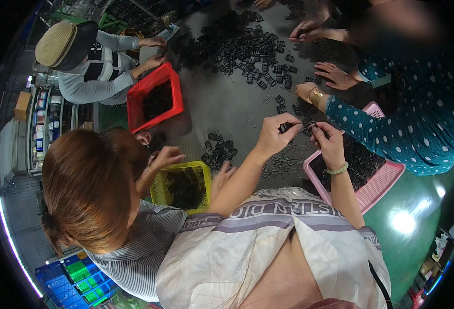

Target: The person sorts small black components on a table with several other people. They pick up items from the table and place them into a pink basket. The task involves repetitive hand movements and coordination with others.

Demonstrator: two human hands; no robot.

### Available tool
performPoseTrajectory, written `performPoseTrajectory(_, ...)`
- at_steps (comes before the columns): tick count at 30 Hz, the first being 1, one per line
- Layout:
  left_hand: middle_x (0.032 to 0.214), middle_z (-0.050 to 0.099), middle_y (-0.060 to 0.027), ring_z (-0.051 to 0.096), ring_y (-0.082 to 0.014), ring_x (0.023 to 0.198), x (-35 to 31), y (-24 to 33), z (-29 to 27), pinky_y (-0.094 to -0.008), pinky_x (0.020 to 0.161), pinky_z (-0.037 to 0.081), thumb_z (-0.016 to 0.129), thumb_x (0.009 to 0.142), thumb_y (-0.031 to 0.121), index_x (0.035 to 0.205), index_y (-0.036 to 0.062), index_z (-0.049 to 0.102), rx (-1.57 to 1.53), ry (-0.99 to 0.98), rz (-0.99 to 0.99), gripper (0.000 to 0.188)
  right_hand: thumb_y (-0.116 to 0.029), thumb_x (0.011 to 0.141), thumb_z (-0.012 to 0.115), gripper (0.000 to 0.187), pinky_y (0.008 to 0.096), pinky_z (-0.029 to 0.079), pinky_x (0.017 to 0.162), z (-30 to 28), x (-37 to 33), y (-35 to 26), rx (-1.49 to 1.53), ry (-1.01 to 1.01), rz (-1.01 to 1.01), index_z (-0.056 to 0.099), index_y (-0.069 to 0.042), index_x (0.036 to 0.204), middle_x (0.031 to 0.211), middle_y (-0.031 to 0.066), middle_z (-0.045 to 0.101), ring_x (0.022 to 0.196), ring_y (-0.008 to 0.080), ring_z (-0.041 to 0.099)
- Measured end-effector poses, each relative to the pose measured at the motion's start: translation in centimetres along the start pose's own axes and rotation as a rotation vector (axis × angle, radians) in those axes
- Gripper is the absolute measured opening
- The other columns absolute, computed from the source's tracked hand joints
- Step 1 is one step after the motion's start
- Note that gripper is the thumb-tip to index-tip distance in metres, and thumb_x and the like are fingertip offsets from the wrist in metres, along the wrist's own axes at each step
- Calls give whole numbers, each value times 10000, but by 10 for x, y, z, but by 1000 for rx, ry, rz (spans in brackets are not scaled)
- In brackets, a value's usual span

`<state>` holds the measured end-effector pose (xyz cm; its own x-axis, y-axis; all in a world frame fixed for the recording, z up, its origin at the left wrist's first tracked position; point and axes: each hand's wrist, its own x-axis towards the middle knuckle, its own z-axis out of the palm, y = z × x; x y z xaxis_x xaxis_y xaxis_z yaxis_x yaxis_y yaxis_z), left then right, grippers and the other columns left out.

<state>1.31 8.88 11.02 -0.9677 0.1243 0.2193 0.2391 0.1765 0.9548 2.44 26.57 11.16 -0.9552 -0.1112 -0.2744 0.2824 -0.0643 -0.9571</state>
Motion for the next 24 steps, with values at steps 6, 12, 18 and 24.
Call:
performPoseTrajectory(6,727,610,-118,598,-240,584,-1,15,6,-278,514,453,670,676,-1,796,35,606,314,153,255,141,-210,874,576,190,159,321,457,6,1,-12,156,-71,178,609,-38,801,598,-27,538,523,23,463)
performPoseTrajectory(12,707,610,-88,578,-185,543,4,6,6,-266,499,429,665,701,24,801,37,609,203,168,195,116,-195,843,618,154,161,324,460,4,5,-9,408,-74,142,593,-42,842,638,-32,538,527,24,456)
performPoseTrajectory(18,663,587,6,514,-53,543,8,-5,-4,-194,473,370,651,762,58,800,15,626,-244,14,-312,63,-144,798,669,268,163,315,463,4,15,2,132,-92,7,588,-43,1032,726,-49,537,540,19,421)
performPoseTrajectory(24,644,571,3,496,-45,519,19,-3,-8,-180,432,325,650,758,77,782,23,625,-393,-41,-467,65,-149,798,667,179,166,289,452,10,20,6,212,-146,137,620,-35,928,674,-37,557,531,19,412)
